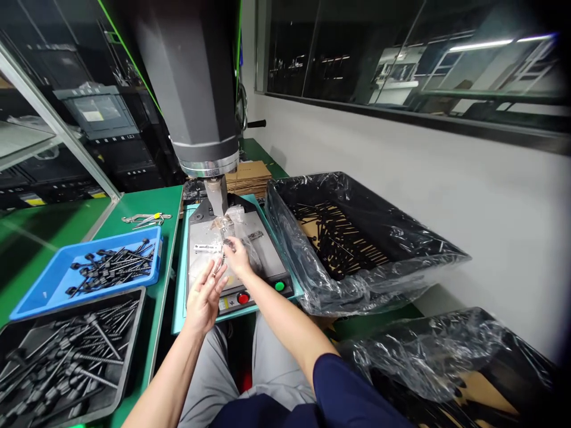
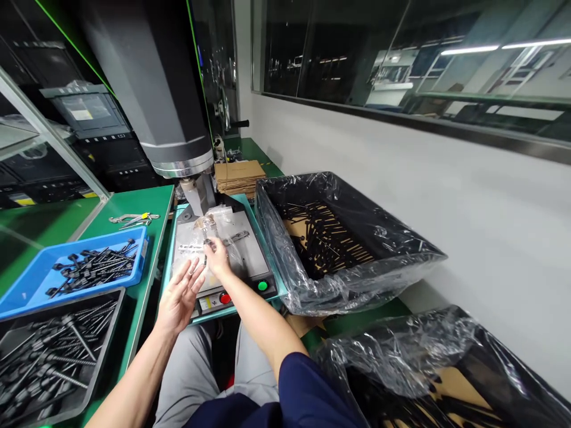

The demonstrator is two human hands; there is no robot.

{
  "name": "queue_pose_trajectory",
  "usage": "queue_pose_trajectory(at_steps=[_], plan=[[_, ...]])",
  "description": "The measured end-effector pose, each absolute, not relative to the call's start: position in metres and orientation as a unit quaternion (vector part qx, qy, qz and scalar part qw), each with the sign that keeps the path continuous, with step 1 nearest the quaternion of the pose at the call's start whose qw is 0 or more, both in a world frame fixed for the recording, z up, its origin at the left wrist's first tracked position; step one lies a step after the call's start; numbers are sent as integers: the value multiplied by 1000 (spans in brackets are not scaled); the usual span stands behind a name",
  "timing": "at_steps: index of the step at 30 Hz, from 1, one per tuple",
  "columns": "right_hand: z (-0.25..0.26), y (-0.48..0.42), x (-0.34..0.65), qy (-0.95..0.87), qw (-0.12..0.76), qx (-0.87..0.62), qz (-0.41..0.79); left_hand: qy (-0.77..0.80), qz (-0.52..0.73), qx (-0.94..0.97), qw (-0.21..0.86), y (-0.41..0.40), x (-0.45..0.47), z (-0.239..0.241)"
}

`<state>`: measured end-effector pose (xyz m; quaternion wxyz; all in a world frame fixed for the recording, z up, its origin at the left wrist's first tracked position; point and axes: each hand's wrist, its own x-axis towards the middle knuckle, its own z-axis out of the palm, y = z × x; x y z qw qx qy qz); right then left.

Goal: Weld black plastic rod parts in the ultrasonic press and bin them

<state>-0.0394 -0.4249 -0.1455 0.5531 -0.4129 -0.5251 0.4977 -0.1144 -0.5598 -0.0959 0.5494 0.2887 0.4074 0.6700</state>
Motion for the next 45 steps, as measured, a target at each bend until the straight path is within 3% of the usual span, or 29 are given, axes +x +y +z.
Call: queue_pose_trajectory(at_steps=[4,8,12,17,31,45], plan=[[-132,-394,-33,-587,588,-418,367,420,673,263,549,-558,-117,-102],[-121,-369,-38,-583,585,-438,354,427,671,258,549,-554,-121,-109],[-120,-350,-45,-580,571,-424,397,417,666,277,552,-551,-125,-114],[-119,-340,-40,-535,501,-386,560,429,666,267,550,-548,-128,-120],[-119,-328,-37,-507,494,-406,578,460,664,255,531,-551,-137,-132],[-205,-407,5,-304,530,-388,690,532,649,268,473,-566,-158,-155]])
